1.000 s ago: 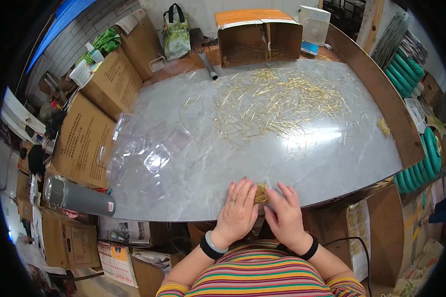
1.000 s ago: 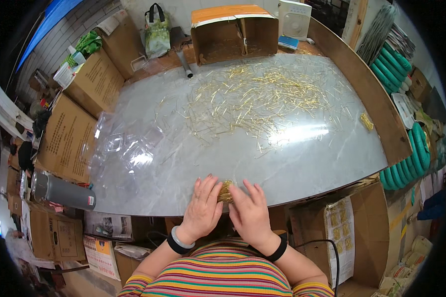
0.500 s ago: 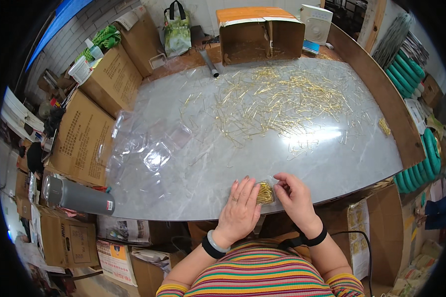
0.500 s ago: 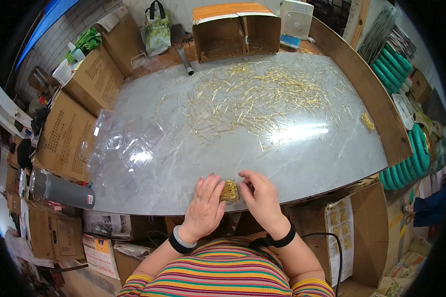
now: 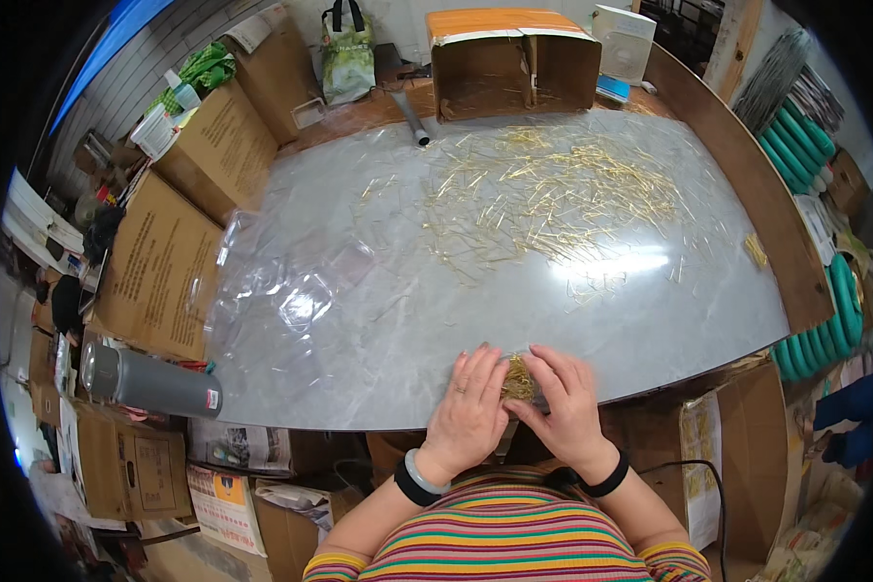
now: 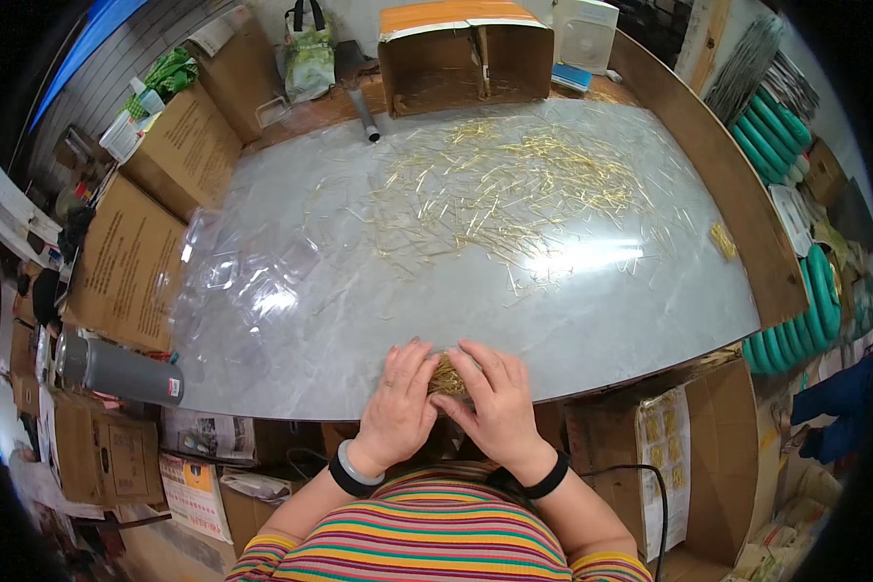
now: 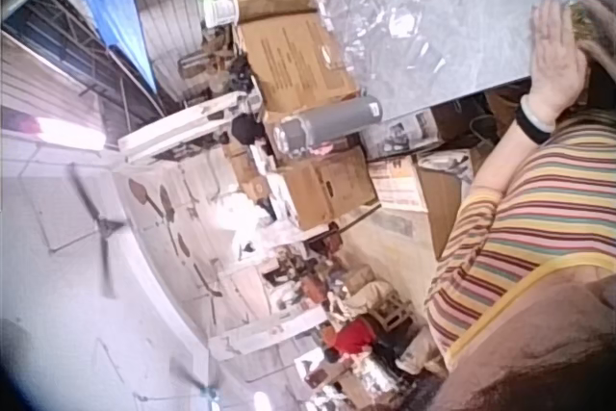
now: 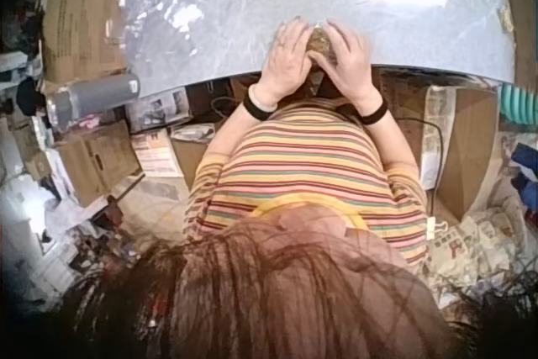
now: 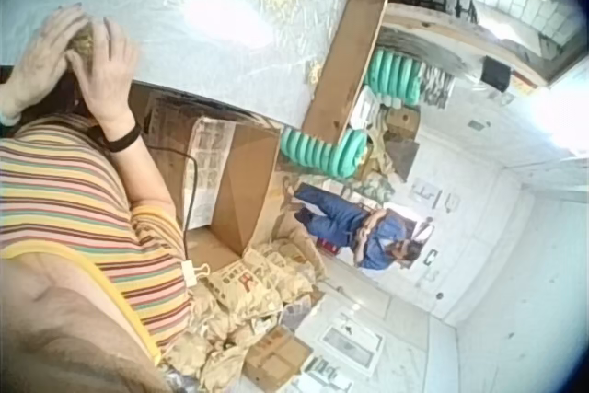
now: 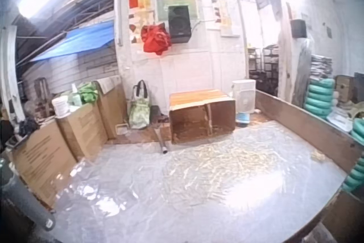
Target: Sorting small gold-colored metal pins and placing them into plastic bags.
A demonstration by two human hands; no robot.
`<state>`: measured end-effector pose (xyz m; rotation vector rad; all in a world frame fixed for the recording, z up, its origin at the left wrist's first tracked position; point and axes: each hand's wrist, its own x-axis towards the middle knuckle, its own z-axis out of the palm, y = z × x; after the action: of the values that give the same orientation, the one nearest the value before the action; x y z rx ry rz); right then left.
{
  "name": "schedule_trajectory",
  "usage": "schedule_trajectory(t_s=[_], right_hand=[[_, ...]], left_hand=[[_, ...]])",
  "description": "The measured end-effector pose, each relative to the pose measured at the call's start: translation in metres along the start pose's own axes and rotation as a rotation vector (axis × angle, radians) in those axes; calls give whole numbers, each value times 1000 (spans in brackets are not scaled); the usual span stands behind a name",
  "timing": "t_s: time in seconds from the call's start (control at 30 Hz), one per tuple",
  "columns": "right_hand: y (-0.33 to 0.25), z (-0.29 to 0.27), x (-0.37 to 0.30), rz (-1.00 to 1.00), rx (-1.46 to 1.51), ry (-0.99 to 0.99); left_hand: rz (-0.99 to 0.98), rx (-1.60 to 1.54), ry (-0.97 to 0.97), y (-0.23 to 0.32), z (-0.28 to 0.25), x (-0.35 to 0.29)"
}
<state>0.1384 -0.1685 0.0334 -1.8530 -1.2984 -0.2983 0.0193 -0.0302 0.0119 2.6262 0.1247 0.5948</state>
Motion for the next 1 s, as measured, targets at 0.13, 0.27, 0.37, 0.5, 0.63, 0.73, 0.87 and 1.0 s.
schedule_trajectory(t_s=[0.13,0.27,0.37,0.5,0.63,0.73,0.87,1.0], right_hand=[[18,8,0,200,81,-36],[29,9,-6,40,3,-206],[19,0,-8,11,-20,-234],[12,-1,-11,-39,-103,-330],[9,-3,-9,-43,-117,-340],[4,-1,-7,-79,-152,-382],[9,12,-12,-111,-190,-424],[4,12,-12,-91,-222,-390]], left_hand=[[26,-20,16,1,0,1],[17,11,60,6,1,-1],[13,66,81,4,2,0],[67,64,16,-5,7,-2],[5,-134,-14,-9,-3,-6],[30,-333,37,-16,-5,-12],[5,-555,48,-18,-8,-13],[-51,-331,217,-17,-5,-19]])
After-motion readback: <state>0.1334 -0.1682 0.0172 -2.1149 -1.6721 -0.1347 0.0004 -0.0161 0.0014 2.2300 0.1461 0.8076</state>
